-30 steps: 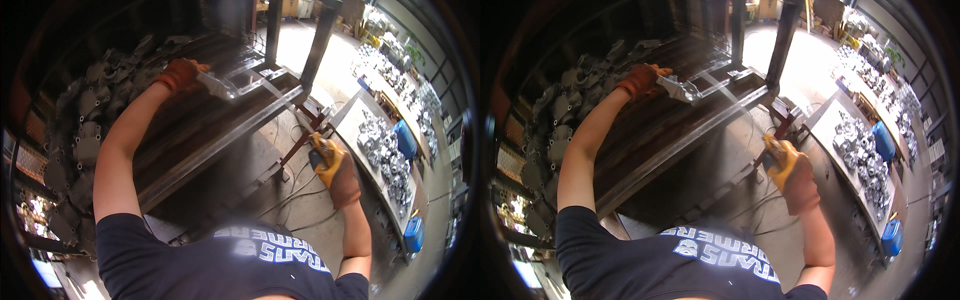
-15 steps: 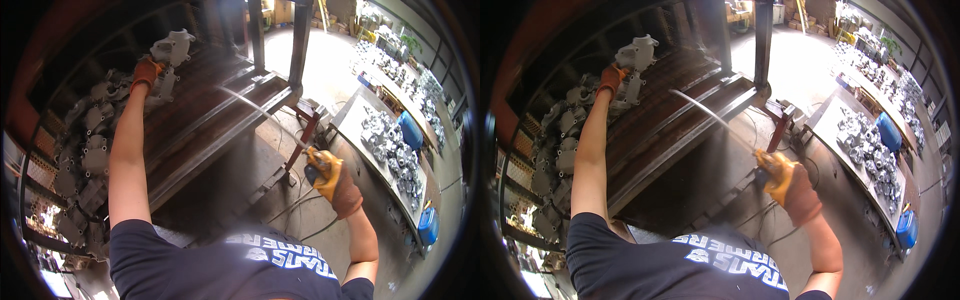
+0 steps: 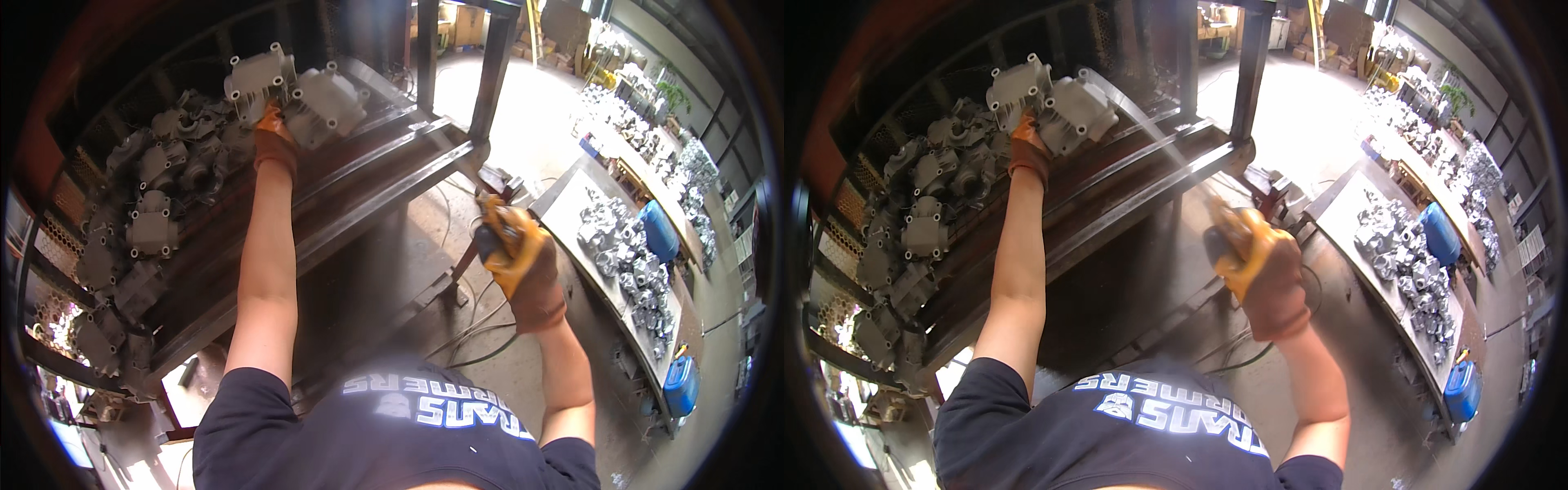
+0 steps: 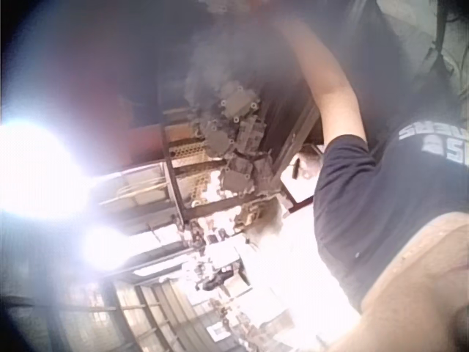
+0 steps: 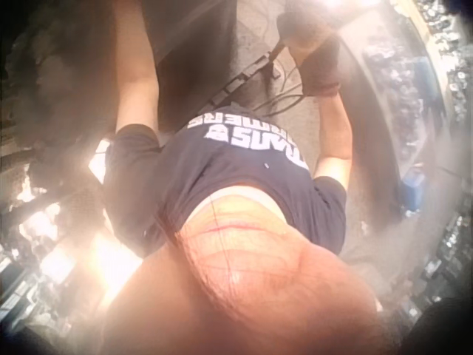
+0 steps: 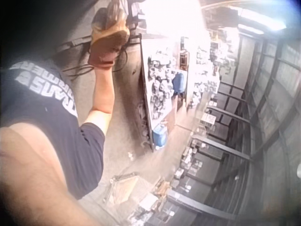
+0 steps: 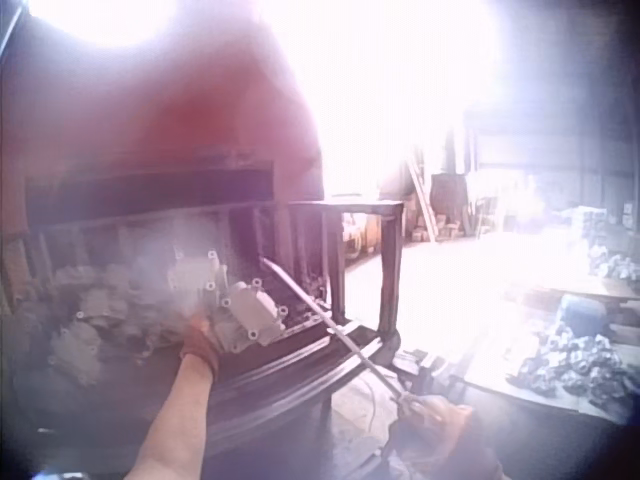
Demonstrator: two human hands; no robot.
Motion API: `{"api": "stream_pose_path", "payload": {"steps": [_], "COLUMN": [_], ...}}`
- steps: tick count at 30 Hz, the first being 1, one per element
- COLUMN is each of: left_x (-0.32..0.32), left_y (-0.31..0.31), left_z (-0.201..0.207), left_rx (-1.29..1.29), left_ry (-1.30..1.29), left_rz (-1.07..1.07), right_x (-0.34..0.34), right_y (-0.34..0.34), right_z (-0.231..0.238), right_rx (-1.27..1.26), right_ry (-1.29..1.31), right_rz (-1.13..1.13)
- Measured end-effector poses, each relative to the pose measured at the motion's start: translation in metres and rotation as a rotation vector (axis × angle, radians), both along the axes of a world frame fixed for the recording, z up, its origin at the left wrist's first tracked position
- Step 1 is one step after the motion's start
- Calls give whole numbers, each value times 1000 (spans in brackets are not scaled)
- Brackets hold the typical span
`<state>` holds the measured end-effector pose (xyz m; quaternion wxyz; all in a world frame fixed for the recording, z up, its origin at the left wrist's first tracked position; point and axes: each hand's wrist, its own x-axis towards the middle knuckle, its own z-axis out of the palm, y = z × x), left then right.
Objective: The person cleans metal castings by picking them up from a furnace rack, using an air nozzle to blow off debris while holding the casting, and then placing the cleaned casting onto a nearby table with other similar parts.
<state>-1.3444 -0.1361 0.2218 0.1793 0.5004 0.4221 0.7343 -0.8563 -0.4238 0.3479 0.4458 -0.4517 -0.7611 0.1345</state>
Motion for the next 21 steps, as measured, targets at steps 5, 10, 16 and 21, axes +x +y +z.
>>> {"api": "stream_pose_path", "payload": {"steps": [5, 10, 16, 21], "left_x": [108, 185, 309, 401], "left_y": [-23, -83, -142, -207], "left_z": [18, 28, 21, 56], "left_rx": [-71, -48, 90, -71], "left_ry": [-565, -367, -275, -1364], "left_rz": [-382, -470, -765, -1939], "right_x": [70, 120, 199, 238], "right_y": [-1, -24, -77, -147], "right_z": [-49, -49, -45, -66], "right_rx": [196, -128, -574, -218], "right_ry": [-383, 101, 664, 508], "right_rz": [-228, -115, 62, -3]}}
